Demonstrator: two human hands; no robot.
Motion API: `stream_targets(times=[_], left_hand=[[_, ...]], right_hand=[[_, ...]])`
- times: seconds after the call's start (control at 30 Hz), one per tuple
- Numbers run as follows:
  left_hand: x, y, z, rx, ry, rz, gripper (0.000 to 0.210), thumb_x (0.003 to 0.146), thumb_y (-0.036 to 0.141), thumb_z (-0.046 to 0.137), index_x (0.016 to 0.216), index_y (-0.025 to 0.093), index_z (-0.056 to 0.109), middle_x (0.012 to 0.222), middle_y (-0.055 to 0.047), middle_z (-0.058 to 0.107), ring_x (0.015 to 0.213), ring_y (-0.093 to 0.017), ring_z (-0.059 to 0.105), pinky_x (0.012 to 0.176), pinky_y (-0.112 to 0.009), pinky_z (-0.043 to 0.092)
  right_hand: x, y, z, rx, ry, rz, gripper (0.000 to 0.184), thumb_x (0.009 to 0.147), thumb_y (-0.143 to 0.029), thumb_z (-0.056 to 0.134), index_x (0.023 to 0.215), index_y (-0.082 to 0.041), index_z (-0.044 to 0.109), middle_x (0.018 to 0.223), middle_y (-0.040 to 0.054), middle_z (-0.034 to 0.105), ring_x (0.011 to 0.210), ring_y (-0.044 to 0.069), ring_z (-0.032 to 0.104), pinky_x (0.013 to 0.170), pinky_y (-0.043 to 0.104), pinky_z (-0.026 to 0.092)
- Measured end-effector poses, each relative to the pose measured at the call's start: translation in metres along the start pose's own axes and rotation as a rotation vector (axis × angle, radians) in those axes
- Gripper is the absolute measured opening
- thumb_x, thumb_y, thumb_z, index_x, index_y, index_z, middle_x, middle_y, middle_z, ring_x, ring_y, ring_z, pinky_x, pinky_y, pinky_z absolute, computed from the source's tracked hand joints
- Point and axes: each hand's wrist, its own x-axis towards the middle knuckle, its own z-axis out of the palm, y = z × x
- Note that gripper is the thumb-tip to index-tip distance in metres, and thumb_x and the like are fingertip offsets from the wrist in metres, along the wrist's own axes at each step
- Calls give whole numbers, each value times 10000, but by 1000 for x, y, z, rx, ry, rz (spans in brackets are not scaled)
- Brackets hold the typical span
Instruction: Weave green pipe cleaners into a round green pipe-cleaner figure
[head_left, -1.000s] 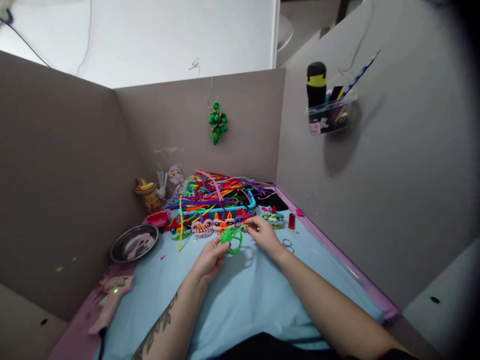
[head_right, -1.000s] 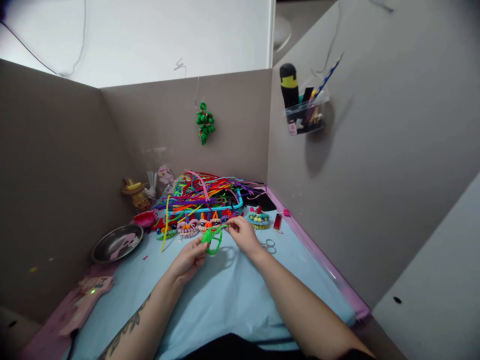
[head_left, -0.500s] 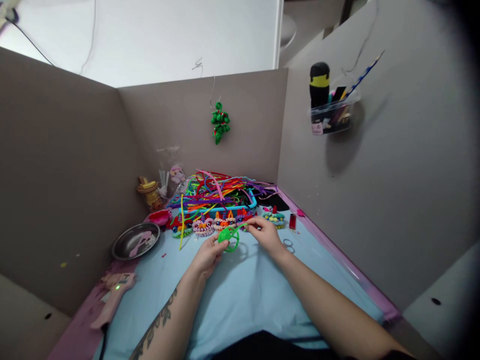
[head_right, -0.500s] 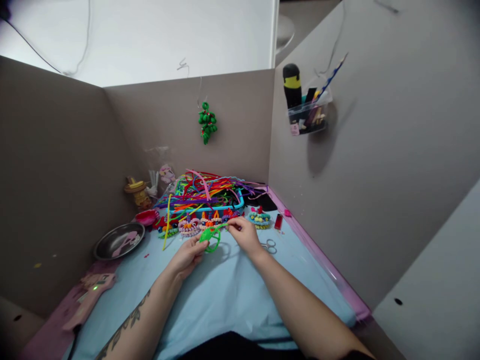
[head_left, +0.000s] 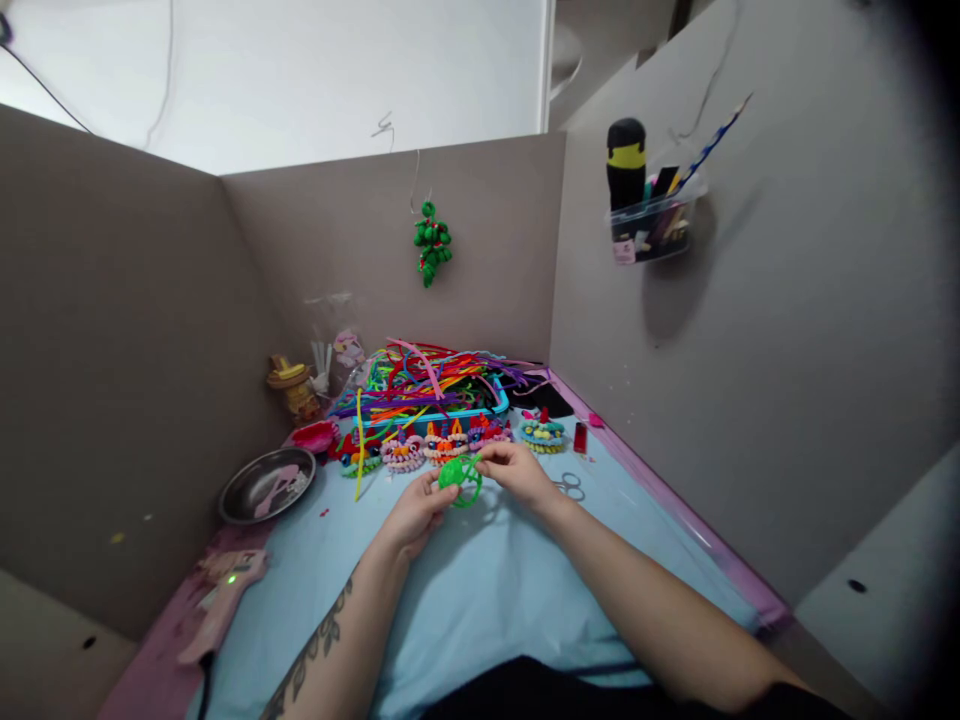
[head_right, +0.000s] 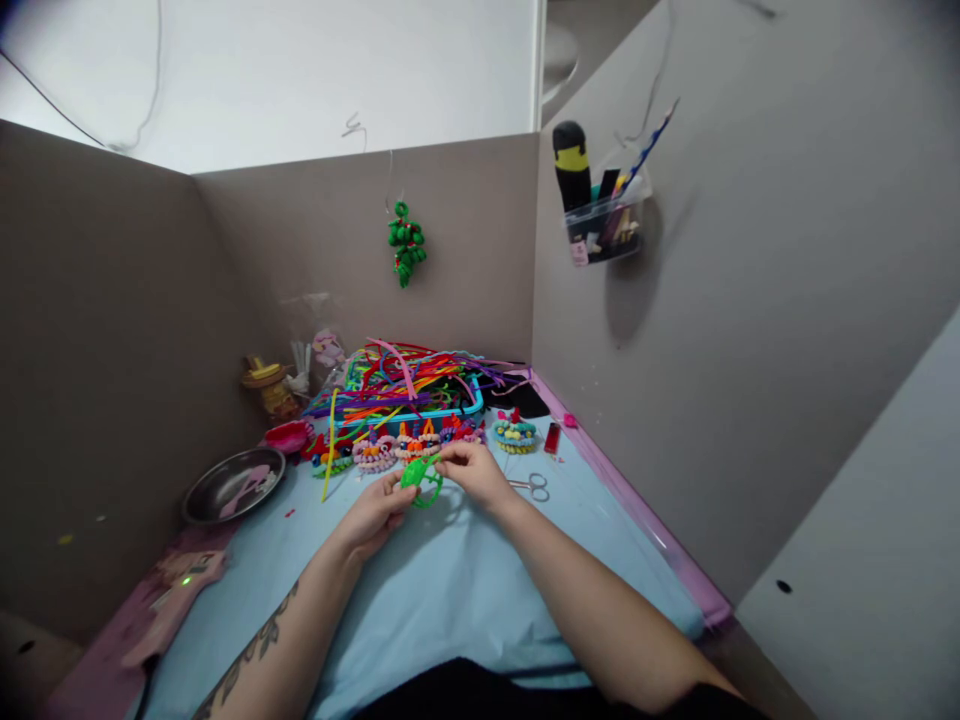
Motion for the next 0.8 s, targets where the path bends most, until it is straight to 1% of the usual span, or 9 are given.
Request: stream_targets(times=[0.1, 0.17, 0.27, 0.37, 0.5, 0.53, 0.67, 0.73, 0.8], left_hand=[[-1, 0, 1, 4, 18, 14, 438, 598, 338, 759, 956, 135, 609, 578, 26, 513, 408, -28, 243, 405, -225, 86], [-1, 0, 1, 4, 36, 22, 445, 584, 333, 768, 955, 144, 612, 586, 18, 537, 406, -33, 262, 409, -228, 94], [-1, 0, 2, 8, 41, 38, 453, 583, 319, 771, 975, 157, 611, 594, 17, 558, 402, -33, 278, 412, -226, 100], [0, -1, 3, 8, 36, 52, 458, 593, 315, 765, 995, 162, 608, 585, 21, 566, 392, -32, 292, 410, -219, 113], [2, -3, 2, -16, 51, 98, 507, 577, 313, 774, 1022, 152, 592, 671, -13, 625, 451, -57, 421, 425, -197, 191], [2, -3, 2, -16, 56, 107, 512, 581, 316, 771, 1029, 149, 587, 681, -15, 629, 457, -57, 430, 427, -192, 200], [2, -3, 4, 14, 82, 105, 521, 605, 329, 754, 1055, 143, 568, 643, 10, 610, 388, -23, 340, 404, -185, 170], [1, -4, 4, 17, 89, 102, 526, 600, 333, 755, 1052, 142, 565, 652, 5, 616, 388, -25, 352, 404, -185, 173], [1, -6, 5, 9, 98, 96, 517, 596, 339, 756, 1037, 150, 564, 672, -4, 629, 415, -40, 407, 412, -183, 194]], right_hand=[[0, 4, 0, -123, 74, -40, 154, 623, -316, 690, 672, -173, 666, 809, 34, 595, 799, 173, 555, 755, 310, 427], [-1, 6, 0, -181, 99, -40, 131, 606, -299, 707, 632, -179, 662, 944, 54, 579, 920, 196, 550, 859, 338, 397], [-2, 8, 2, -241, 50, -8, 124, 627, -288, 698, 587, -182, 646, 1106, 70, 545, 1058, 227, 510, 960, 382, 329], [-4, 9, 3, -285, 7, -1, 129, 667, -286, 670, 588, -189, 641, 1207, 75, 510, 1145, 261, 455, 1000, 436, 282], [-6, 10, 3, -278, -64, -16, 110, 697, -318, 647, 736, -221, 680, 1253, 70, 479, 1201, 271, 412, 1013, 457, 288], [-7, 10, 4, -277, -92, -18, 168, 671, -317, 672, 817, -235, 684, 1261, 70, 471, 1215, 273, 397, 1019, 456, 287], [-10, 10, 9, -325, -152, -17, 623, 493, -275, 792, 1089, -274, 610, 1307, 77, 421, 1257, 306, 328, 1037, 485, 255], [-12, 11, 14, -353, -119, -40, 659, 481, -258, 796, 1109, -270, 598, 1290, 79, 432, 1252, 311, 324, 1036, 494, 250], [-13, 11, 19, -365, -86, -76, 573, 540, -264, 766, 1091, -266, 608, 1244, 77, 469, 1222, 298, 359, 1027, 485, 267]])
